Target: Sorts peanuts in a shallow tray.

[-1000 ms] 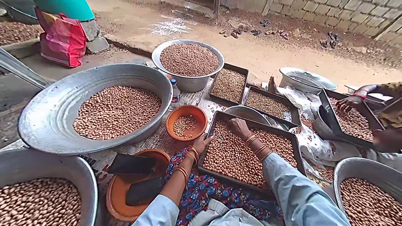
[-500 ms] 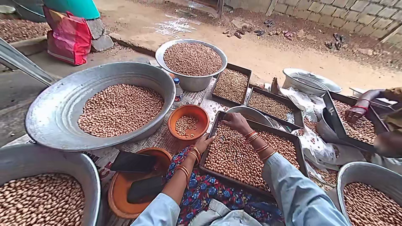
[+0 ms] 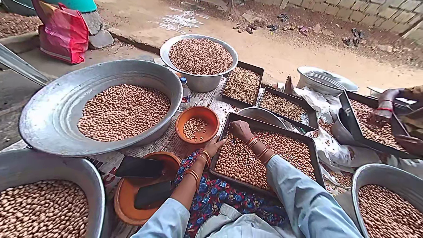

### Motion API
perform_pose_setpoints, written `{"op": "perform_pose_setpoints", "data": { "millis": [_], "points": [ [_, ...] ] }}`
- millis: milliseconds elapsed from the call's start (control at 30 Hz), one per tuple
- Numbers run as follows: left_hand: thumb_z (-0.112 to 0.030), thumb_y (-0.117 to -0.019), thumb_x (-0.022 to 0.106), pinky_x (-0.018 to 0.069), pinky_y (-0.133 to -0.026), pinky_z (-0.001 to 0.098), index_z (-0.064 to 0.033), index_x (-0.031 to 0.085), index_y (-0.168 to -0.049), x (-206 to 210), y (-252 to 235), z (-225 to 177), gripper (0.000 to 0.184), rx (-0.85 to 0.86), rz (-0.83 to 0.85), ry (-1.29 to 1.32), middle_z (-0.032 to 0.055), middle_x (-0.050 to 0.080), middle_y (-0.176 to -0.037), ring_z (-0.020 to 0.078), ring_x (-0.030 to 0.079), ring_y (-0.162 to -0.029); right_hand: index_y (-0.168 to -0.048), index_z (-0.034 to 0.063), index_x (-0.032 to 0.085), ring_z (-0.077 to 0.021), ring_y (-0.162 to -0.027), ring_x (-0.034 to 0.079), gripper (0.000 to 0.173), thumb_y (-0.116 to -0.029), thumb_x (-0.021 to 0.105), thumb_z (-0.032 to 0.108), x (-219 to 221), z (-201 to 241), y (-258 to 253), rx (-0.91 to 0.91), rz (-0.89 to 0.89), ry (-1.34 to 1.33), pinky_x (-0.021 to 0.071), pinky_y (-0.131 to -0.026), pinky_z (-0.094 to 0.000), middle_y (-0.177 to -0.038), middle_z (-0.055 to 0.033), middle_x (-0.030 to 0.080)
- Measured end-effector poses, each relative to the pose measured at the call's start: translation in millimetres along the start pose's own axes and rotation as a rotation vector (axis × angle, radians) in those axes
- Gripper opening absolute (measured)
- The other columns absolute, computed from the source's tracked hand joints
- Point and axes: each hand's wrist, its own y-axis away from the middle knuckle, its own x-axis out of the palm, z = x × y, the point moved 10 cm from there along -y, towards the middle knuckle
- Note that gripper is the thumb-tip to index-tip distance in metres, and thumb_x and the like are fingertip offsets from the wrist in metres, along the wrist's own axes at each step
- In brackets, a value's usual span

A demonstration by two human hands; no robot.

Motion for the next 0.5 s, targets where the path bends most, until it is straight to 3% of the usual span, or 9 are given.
{"op": "perform_pose_setpoints", "data": {
  "millis": [133, 200, 233, 300, 333, 400, 500],
  "points": [
    [-0.035, -0.1104, 0.047, 0.0453, -0.108, 0.0466, -0.0029, 0.046, -0.150, -2.6, -2.3, 3.8, 0.051, 0.007, -0.007, -0.020, 0.0224, 0.058, -0.140, 0.0279, 0.060, -0.125, -0.092, 0.0005, 0.071, -0.0395, -0.090, 0.070, 0.024, -0.0945, 0.068, 0.024, -19.4, 9.8, 2.5, -0.030, 0.021, 0.012, 0.0520, -0.072, -0.0592, -0.091, -0.0203, 0.072],
    [-0.033, -0.1102, 0.047, 0.0485, -0.103, 0.0434, -0.0028, 0.049, -0.147, -2.7, -1.6, 5.2, 0.047, 0.021, -0.016, -0.006, 0.0205, 0.061, -0.134, 0.0239, 0.062, -0.117, -0.093, 0.0052, 0.074, -0.0347, -0.079, 0.070, 0.018, -0.0941, 0.073, 0.023, -60.5, 16.4, 21.3, -0.155, -0.216, -0.223, 0.0533, -0.069, -0.0576, -0.082, -0.0155, 0.071],
    [-0.032, -0.1106, 0.046, 0.0483, -0.102, 0.0427, -0.0024, 0.048, -0.147, -1.8, 0.0, 4.5, 0.047, 0.016, -0.010, -0.003, 0.0204, 0.061, -0.133, 0.0232, 0.062, -0.115, -0.100, 0.0069, 0.076, -0.0314, -0.075, 0.070, 0.014, -0.0957, 0.073, 0.020, -84.0, 19.0, 39.1, -0.222, -0.330, -0.357, 0.0545, -0.068, -0.0558, -0.082, -0.0133, 0.072],
    [-0.032, -0.1109, 0.045, 0.0479, -0.103, 0.0441, -0.0018, 0.047, -0.148, -1.0, -0.2, 2.5, 0.048, 0.004, -0.002, -0.014, 0.0218, 0.060, -0.134, 0.0249, 0.062, -0.117, -0.099, 0.0075, 0.078, -0.0286, -0.076, 0.071, 0.009, -0.0960, 0.072, 0.014, -107.2, 14.8, 62.4, -0.267, -0.425, -0.422, 0.0557, -0.071, -0.0546, -0.084, -0.0116, 0.074],
    [-0.033, -0.1109, 0.045, 0.0478, -0.104, 0.0452, -0.0017, 0.046, -0.149, -1.0, -1.0, 2.9, 0.049, 0.001, -0.003, -0.024, 0.0225, 0.060, -0.135, 0.0261, 0.062, -0.118, -0.096, 0.0077, 0.079, -0.0295, -0.079, 0.072, 0.010, -0.0956, 0.071, 0.014, -100.2, 8.6, 65.6, -0.234, -0.373, -0.365, 0.0557, -0.074, -0.0558, -0.084, -0.0113, 0.075],
    [-0.034, -0.1109, 0.045, 0.0478, -0.104, 0.0462, -0.0022, 0.045, -0.150, -1.9, -1.6, 2.2, 0.050, 0.004, -0.010, -0.036, 0.0228, 0.060, -0.136, 0.0271, 0.062, -0.119, -0.097, 0.0062, 0.077, -0.0346, -0.092, 0.072, 0.018, -0.0988, 0.065, 0.019, -62.8, -6.4, 72.2, -0.101, -0.105, -0.201, 0.0537, -0.082, -0.0582, -0.091, -0.0145, 0.075],
    [-0.033, -0.1112, 0.045, 0.0455, -0.107, 0.0469, -0.0024, 0.047, -0.149, -0.8, -1.5, 2.7, 0.049, -0.004, -0.016, -0.044, 0.0227, 0.059, -0.138, 0.0276, 0.060, -0.123, -0.111, 0.0024, 0.074, -0.0412, -0.108, 0.068, 0.024, -0.1004, 0.059, 0.018, -7.7, -26.9, 89.4, -0.001, 0.153, -0.070, 0.0506, -0.093, -0.0608, -0.109, -0.0216, 0.073]
  ]
}}
